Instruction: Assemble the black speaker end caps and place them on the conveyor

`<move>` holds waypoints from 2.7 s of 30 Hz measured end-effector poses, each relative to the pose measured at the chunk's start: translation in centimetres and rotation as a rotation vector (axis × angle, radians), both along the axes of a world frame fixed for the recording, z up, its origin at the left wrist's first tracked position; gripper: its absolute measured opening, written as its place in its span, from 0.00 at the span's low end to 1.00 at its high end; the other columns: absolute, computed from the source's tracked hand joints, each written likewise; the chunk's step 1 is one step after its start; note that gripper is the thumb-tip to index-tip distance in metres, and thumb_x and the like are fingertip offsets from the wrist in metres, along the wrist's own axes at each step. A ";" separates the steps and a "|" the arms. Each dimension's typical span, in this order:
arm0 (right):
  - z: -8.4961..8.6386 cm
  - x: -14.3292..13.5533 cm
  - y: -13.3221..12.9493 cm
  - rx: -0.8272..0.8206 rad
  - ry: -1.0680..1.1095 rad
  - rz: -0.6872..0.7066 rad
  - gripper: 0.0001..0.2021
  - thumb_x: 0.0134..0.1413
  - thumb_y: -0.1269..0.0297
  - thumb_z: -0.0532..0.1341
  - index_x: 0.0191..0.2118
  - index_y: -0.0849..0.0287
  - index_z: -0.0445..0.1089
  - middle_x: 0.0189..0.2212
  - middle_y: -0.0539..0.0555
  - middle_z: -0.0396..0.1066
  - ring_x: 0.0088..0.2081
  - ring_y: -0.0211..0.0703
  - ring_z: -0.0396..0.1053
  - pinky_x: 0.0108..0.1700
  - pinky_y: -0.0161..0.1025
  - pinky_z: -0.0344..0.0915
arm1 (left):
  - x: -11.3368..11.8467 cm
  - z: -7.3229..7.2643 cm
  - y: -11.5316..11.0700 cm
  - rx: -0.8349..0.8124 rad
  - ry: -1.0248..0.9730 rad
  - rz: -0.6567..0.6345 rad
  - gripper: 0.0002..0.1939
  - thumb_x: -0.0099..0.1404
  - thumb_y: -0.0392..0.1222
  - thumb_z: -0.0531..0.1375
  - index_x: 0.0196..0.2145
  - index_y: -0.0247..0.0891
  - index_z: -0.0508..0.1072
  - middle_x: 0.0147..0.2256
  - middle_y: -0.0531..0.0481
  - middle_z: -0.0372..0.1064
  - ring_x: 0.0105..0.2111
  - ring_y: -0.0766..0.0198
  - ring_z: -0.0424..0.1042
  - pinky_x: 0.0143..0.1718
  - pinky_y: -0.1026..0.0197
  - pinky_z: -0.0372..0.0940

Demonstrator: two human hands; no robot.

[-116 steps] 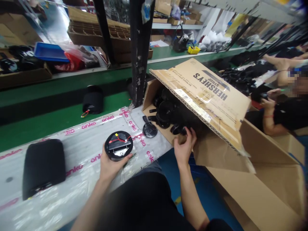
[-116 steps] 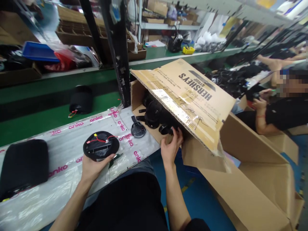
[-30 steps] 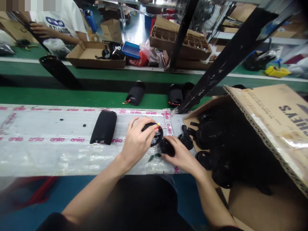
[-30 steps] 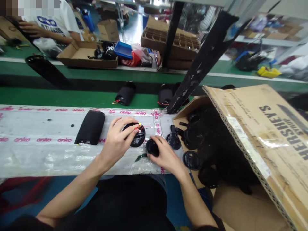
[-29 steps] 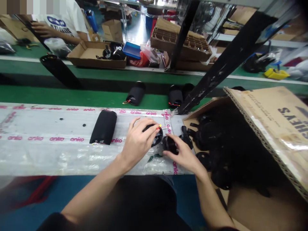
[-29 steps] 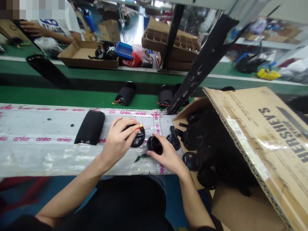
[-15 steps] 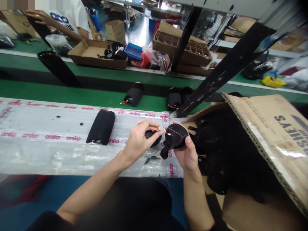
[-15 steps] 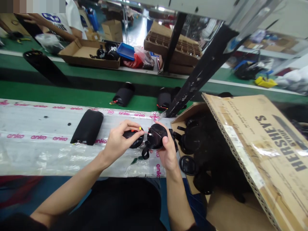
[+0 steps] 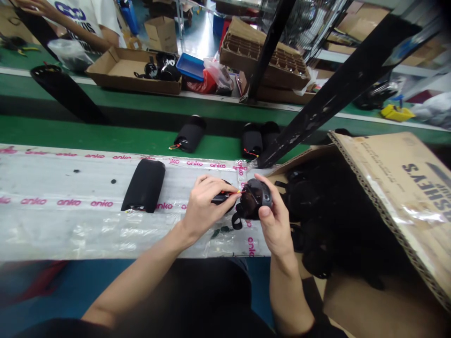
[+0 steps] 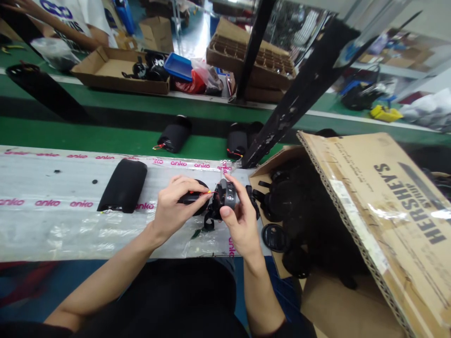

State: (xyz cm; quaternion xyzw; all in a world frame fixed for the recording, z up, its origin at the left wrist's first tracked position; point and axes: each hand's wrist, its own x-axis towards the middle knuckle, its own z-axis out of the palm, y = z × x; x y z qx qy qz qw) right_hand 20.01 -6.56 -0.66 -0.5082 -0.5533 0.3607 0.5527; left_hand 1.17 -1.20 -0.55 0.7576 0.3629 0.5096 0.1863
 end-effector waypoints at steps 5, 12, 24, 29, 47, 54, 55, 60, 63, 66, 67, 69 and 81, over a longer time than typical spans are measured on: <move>1.3 0.4 1.0 -0.031 -0.017 0.128 0.37 0.61 0.32 0.66 0.68 0.47 0.72 0.65 0.56 0.75 0.66 0.66 0.72 0.64 0.59 0.75 | -1.1 0.3 0.3 -0.057 0.005 -0.118 0.03 0.74 0.38 0.66 0.44 0.40 0.82 0.42 0.47 0.83 0.43 0.59 0.81 0.50 0.53 0.73; 2.5 1.1 1.0 -0.243 0.018 0.340 0.46 0.53 0.53 0.78 0.75 0.44 0.62 0.63 0.57 0.74 0.46 0.54 0.81 0.43 0.48 0.82 | -1.3 0.4 0.1 -0.139 -0.038 -0.087 0.04 0.75 0.39 0.66 0.46 0.41 0.80 0.39 0.49 0.83 0.42 0.58 0.82 0.50 0.52 0.74; -0.1 0.3 2.2 -0.087 0.232 0.318 0.34 0.58 0.44 0.74 0.67 0.45 0.70 0.64 0.56 0.75 0.65 0.58 0.73 0.68 0.55 0.71 | -3.7 -0.7 1.0 -0.122 -0.112 -0.209 0.05 0.75 0.37 0.66 0.47 0.41 0.81 0.43 0.49 0.85 0.45 0.60 0.84 0.61 0.49 0.75; -1.8 0.1 1.7 -0.071 0.284 0.243 0.35 0.60 0.42 0.71 0.68 0.48 0.68 0.67 0.59 0.71 0.70 0.61 0.68 0.74 0.60 0.63 | -2.3 0.0 -0.1 0.027 0.165 -0.071 0.15 0.79 0.33 0.59 0.58 0.44 0.80 0.45 0.47 0.81 0.45 0.61 0.80 0.48 0.56 0.75; 0.9 0.9 1.6 -0.186 0.094 0.334 0.46 0.48 0.53 0.81 0.71 0.45 0.65 0.53 0.57 0.80 0.42 0.55 0.82 0.43 0.52 0.83 | -2.4 0.4 0.1 -0.231 0.033 -0.051 0.01 0.74 0.37 0.65 0.42 0.40 0.79 0.54 0.42 0.78 0.57 0.54 0.78 0.58 0.51 0.71; 3.4 -0.1 1.5 -0.053 -0.428 0.287 0.41 0.56 0.53 0.77 0.73 0.41 0.65 0.64 0.58 0.73 0.43 0.52 0.80 0.44 0.52 0.83 | -2.2 -1.4 -0.1 -0.392 -0.200 -0.148 0.10 0.68 0.31 0.64 0.46 0.40 0.80 0.56 0.40 0.77 0.58 0.52 0.78 0.61 0.47 0.73; 3.6 -0.3 1.7 -0.020 -0.502 0.280 0.41 0.55 0.52 0.77 0.72 0.41 0.65 0.65 0.58 0.71 0.49 0.56 0.80 0.49 0.54 0.82 | -2.3 -1.8 0.0 -0.437 -0.293 -0.177 0.11 0.70 0.34 0.63 0.48 0.40 0.79 0.57 0.40 0.77 0.60 0.51 0.77 0.64 0.46 0.72; 2.9 -1.7 3.1 0.055 -0.617 0.291 0.42 0.50 0.46 0.79 0.69 0.44 0.67 0.60 0.59 0.72 0.60 0.65 0.74 0.62 0.63 0.75 | -2.6 -3.4 -0.6 -0.564 -0.619 -0.229 0.18 0.80 0.49 0.52 0.60 0.41 0.73 0.63 0.40 0.74 0.65 0.51 0.73 0.69 0.45 0.68; 1.7 -1.8 3.0 0.024 -0.567 0.256 0.44 0.47 0.47 0.80 0.69 0.46 0.67 0.63 0.61 0.69 0.64 0.66 0.70 0.65 0.66 0.71 | -2.1 -3.7 -1.0 -0.555 -0.441 -0.137 0.21 0.81 0.53 0.52 0.61 0.41 0.74 0.61 0.41 0.75 0.62 0.53 0.75 0.64 0.49 0.70; -0.3 -1.5 2.3 -0.076 -0.255 0.258 0.42 0.56 0.44 0.74 0.72 0.46 0.61 0.65 0.60 0.67 0.63 0.61 0.70 0.65 0.61 0.71 | -1.4 -3.7 -1.2 -0.539 -0.388 -0.070 0.22 0.83 0.54 0.49 0.61 0.42 0.74 0.59 0.43 0.77 0.58 0.55 0.77 0.61 0.51 0.71; -1.2 -1.5 2.1 -0.097 -0.106 0.227 0.37 0.61 0.44 0.70 0.72 0.47 0.61 0.64 0.60 0.69 0.61 0.58 0.72 0.63 0.58 0.72 | -1.2 -3.8 -1.2 -0.537 -0.391 -0.061 0.22 0.83 0.54 0.50 0.61 0.41 0.74 0.59 0.43 0.77 0.57 0.55 0.77 0.60 0.51 0.71; -2.9 -2.1 1.7 -0.118 0.134 0.122 0.28 0.67 0.48 0.64 0.67 0.49 0.65 0.60 0.59 0.72 0.56 0.53 0.74 0.59 0.52 0.73 | -0.9 -4.1 -1.4 -0.521 -0.415 -0.017 0.21 0.82 0.56 0.51 0.59 0.40 0.73 0.57 0.42 0.77 0.56 0.56 0.78 0.59 0.52 0.72; -4.2 -5.9 0.8 -0.101 0.189 -0.170 0.20 0.62 0.51 0.67 0.54 0.55 0.77 0.52 0.59 0.80 0.52 0.54 0.78 0.58 0.53 0.74 | -1.1 -3.6 -1.8 -0.684 -0.511 0.018 0.17 0.81 0.51 0.51 0.53 0.39 0.73 0.54 0.43 0.78 0.53 0.57 0.79 0.54 0.56 0.74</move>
